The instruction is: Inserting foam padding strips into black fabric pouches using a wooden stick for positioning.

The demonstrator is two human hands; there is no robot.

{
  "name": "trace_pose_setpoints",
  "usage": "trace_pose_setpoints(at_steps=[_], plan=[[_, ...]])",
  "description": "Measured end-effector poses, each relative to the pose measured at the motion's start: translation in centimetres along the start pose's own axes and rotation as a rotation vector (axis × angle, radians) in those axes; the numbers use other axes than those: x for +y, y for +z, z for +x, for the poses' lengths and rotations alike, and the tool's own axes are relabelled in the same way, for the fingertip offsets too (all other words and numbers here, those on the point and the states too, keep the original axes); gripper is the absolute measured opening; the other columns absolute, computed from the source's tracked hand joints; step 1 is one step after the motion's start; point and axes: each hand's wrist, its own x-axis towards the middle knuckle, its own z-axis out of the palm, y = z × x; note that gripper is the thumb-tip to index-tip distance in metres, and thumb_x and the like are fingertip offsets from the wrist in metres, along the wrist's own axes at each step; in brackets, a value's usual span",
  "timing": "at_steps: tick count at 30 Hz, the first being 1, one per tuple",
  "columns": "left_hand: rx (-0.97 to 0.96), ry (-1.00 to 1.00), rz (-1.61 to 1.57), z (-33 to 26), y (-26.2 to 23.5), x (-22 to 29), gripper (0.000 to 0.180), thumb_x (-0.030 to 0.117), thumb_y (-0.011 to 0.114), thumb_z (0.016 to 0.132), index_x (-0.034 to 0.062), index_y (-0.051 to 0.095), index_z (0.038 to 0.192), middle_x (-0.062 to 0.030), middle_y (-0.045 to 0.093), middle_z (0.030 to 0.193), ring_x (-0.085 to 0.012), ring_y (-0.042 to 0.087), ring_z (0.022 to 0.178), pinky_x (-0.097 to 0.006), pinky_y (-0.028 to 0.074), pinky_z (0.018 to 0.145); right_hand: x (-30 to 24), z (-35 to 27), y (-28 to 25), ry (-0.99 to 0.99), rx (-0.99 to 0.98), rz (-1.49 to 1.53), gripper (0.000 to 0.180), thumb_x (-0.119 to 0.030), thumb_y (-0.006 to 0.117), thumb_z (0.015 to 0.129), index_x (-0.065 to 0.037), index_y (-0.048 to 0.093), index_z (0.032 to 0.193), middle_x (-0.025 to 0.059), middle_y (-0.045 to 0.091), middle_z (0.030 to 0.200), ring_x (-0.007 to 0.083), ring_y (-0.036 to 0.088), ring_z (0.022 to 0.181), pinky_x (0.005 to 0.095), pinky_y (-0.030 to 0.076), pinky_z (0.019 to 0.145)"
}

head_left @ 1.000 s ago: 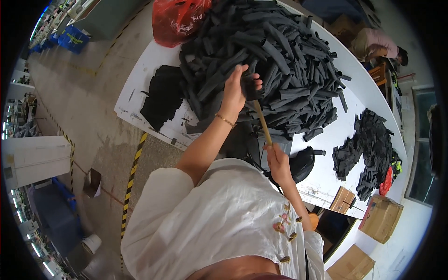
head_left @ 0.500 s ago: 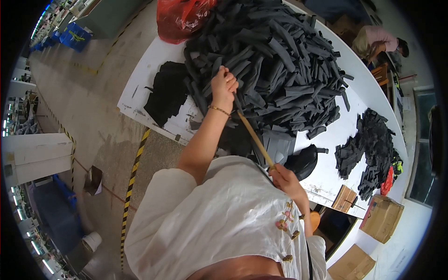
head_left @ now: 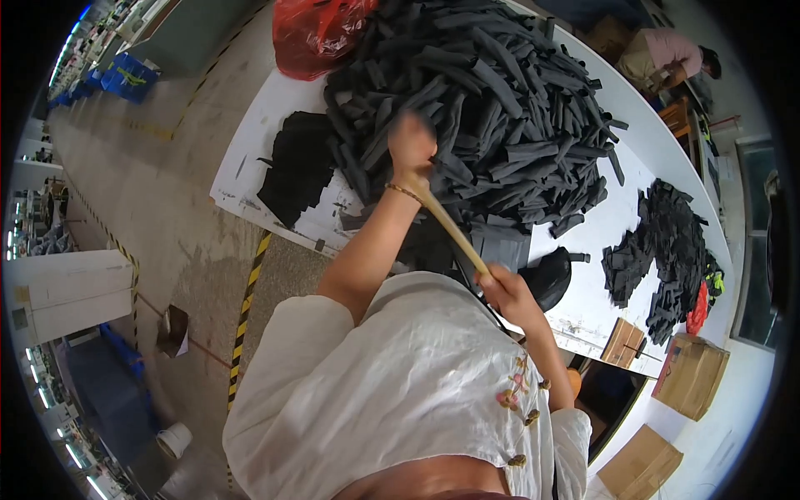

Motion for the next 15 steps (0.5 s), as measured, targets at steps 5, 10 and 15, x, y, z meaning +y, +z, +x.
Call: trace_pose_setpoints(at_steps=[5, 10, 15], plan=[[0.122, 0.042, 0.003, -0.6, -0.2, -1.5, 0.028, 0.029, 0.05, 0.096, 0.0102, 0.048, 0.076, 0.0039, 0.035, 0.053, -0.0085, 0.027, 0.039, -0.024, 0.025, 0.038, -2.5, 6.1, 2.2, -0.377, 0.477, -0.084, 0.023, -0.012, 0.066, 0.086, -0.003, 0.054, 0.103, -0.005, 0.04, 0.065, 0.0044, 0.035, 0.057, 0.02, 0.03, 0.051], [0.103, -0.057, -0.018, -2.0, 0.2, -2.4, 0.026, 0.025, 0.044, 0.099, 0.0111, 0.048, 0.077, 0.0045, 0.035, 0.054, -0.0076, 0.029, 0.039, -0.022, 0.025, 0.038, -0.4, 11.3, 1.9, -0.357, 0.517, 0.07, 0.018, -0.004, 0.066, 0.085, -0.002, 0.054, 0.098, -0.0071, 0.037, 0.063, 0.0038, 0.032, 0.056, 0.0185, 0.027, 0.051], [0.24, -0.126, -0.226, -0.3, -3.2, -0.7, 0.022, 0.018, 0.045, 0.095, 0.0106, 0.049, 0.075, 0.005, 0.037, 0.051, -0.0082, 0.032, 0.04, -0.023, 0.028, 0.042, -1.3, 9.4, 1.3, -0.361, 0.407, 0.643, 0.005, -0.01, 0.057, 0.092, -0.007, 0.053, 0.094, -0.0058, 0.043, 0.062, 0.0021, 0.031, 0.046, 0.0198, 0.021, 0.04]])
